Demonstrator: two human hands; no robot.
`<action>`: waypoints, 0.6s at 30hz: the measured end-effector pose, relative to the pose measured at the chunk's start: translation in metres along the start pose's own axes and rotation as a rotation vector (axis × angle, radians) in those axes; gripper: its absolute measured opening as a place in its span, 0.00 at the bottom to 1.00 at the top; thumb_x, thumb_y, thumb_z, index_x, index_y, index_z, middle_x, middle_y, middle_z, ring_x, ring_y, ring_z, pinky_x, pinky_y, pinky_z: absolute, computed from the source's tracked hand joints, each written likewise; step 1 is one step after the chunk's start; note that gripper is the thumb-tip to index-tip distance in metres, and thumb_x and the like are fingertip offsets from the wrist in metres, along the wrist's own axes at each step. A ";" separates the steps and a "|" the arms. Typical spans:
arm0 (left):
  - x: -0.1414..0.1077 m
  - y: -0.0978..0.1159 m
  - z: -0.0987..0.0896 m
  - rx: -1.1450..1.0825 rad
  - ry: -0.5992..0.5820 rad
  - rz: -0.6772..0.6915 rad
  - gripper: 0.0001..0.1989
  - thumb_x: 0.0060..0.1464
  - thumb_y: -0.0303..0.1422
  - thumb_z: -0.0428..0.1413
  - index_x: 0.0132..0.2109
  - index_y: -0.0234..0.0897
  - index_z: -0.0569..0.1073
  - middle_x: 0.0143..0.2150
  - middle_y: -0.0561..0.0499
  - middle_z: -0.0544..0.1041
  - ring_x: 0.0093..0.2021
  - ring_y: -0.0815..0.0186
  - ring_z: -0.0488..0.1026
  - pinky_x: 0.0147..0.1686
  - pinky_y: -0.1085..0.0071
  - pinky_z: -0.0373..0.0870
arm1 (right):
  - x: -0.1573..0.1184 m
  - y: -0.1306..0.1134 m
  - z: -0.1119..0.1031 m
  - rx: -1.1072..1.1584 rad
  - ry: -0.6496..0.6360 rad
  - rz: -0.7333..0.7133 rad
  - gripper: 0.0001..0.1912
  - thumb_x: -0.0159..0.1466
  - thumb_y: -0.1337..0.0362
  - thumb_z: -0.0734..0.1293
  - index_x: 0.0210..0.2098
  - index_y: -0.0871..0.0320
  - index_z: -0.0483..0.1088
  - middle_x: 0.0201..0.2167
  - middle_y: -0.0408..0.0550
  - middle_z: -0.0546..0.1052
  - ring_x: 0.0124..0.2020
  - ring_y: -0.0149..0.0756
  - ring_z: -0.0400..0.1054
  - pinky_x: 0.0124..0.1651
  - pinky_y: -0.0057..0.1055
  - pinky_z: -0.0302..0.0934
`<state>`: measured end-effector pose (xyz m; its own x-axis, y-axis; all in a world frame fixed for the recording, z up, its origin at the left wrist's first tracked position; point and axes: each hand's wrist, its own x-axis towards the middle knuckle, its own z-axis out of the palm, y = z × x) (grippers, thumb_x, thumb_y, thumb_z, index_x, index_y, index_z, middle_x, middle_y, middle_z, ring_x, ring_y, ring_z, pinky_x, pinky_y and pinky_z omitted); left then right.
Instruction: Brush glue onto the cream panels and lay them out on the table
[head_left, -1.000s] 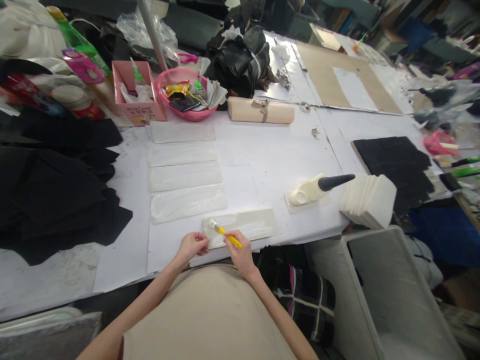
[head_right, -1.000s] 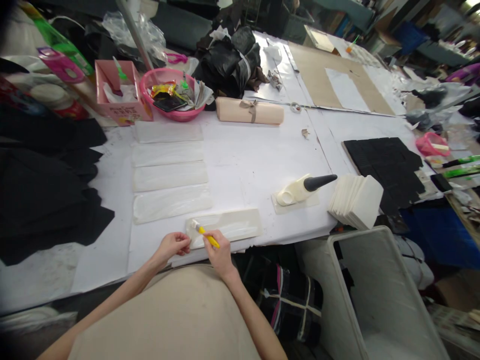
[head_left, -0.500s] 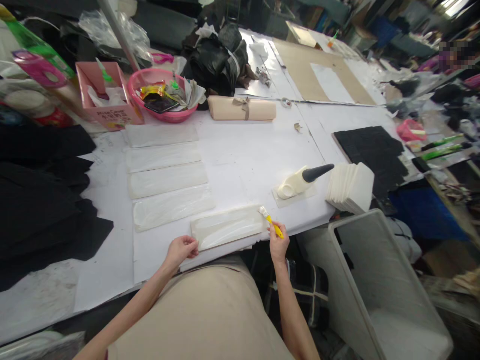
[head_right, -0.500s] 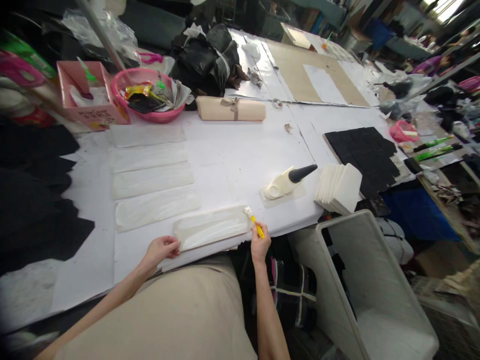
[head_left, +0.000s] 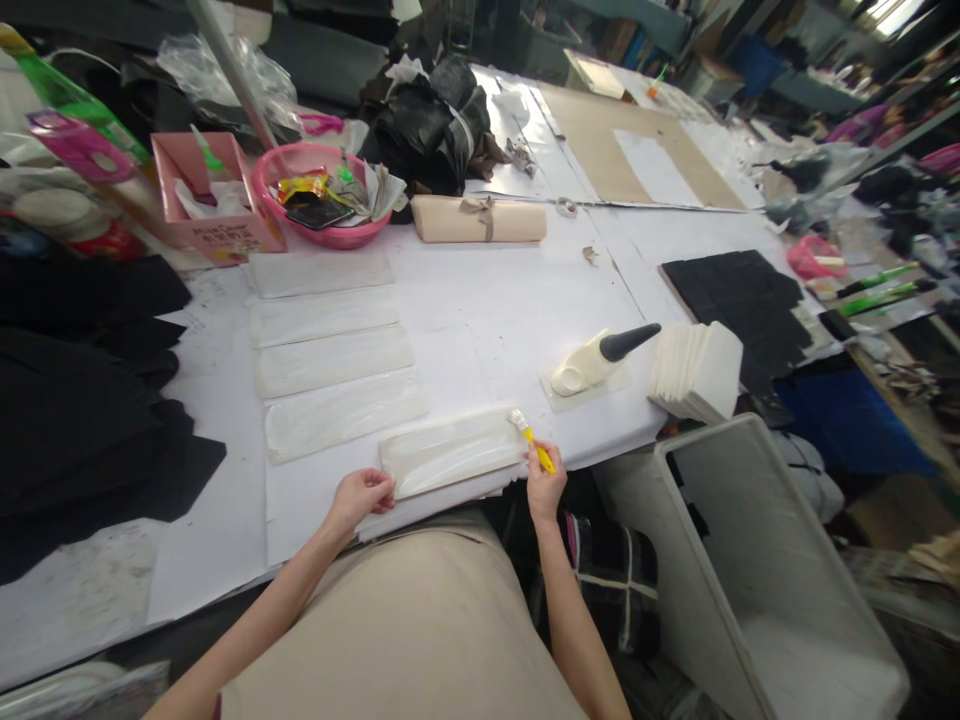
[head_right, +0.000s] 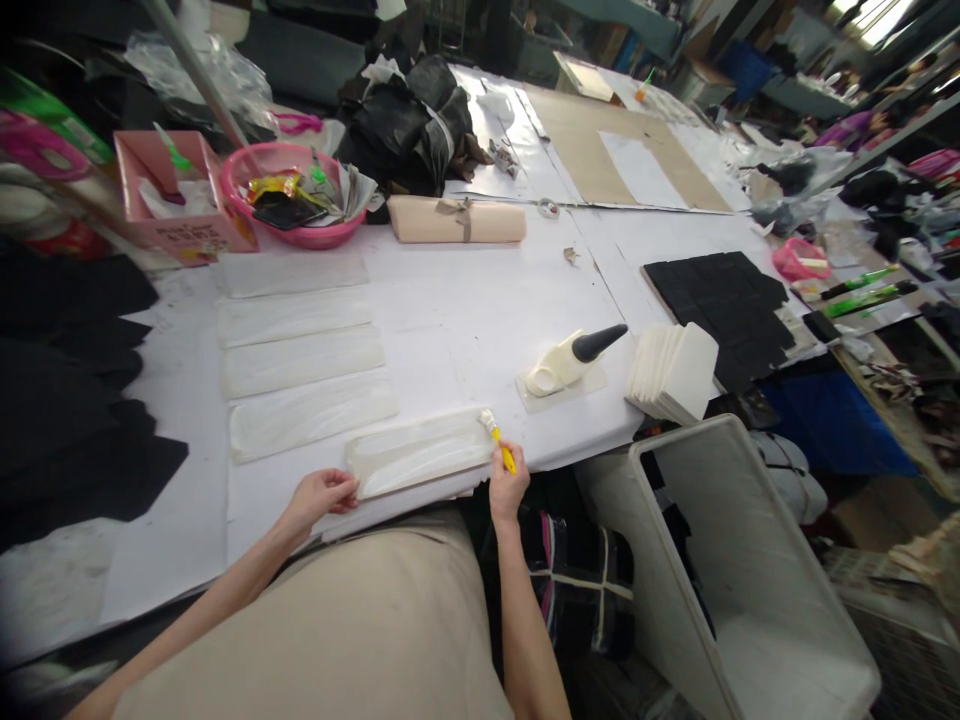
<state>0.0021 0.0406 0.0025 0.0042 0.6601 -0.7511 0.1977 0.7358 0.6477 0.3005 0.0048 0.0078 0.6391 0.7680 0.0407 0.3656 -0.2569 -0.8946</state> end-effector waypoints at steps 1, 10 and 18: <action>0.000 0.000 0.000 -0.001 0.001 0.002 0.13 0.33 0.38 0.60 0.27 0.34 0.70 0.18 0.50 0.75 0.21 0.65 0.74 0.22 0.72 0.70 | 0.001 0.000 -0.005 -0.022 0.037 -0.008 0.14 0.63 0.54 0.63 0.40 0.58 0.70 0.35 0.49 0.76 0.31 0.37 0.74 0.38 0.32 0.68; -0.001 -0.002 0.000 -0.024 0.005 0.009 0.12 0.33 0.37 0.60 0.26 0.35 0.70 0.18 0.50 0.75 0.21 0.65 0.74 0.22 0.72 0.70 | -0.017 -0.008 -0.019 -0.158 -0.022 -0.119 0.13 0.65 0.55 0.62 0.40 0.58 0.71 0.36 0.51 0.77 0.36 0.39 0.73 0.41 0.34 0.67; -0.002 0.002 -0.004 -0.030 -0.053 0.000 0.13 0.34 0.38 0.60 0.26 0.35 0.69 0.19 0.51 0.75 0.21 0.65 0.74 0.22 0.72 0.69 | -0.048 -0.061 0.020 -0.067 -0.547 -0.371 0.10 0.67 0.63 0.61 0.46 0.56 0.70 0.38 0.48 0.77 0.38 0.35 0.72 0.43 0.29 0.65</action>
<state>-0.0011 0.0419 0.0058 0.0565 0.6521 -0.7560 0.1683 0.7402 0.6510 0.2345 -0.0045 0.0520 0.0334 0.9951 0.0926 0.5474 0.0593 -0.8347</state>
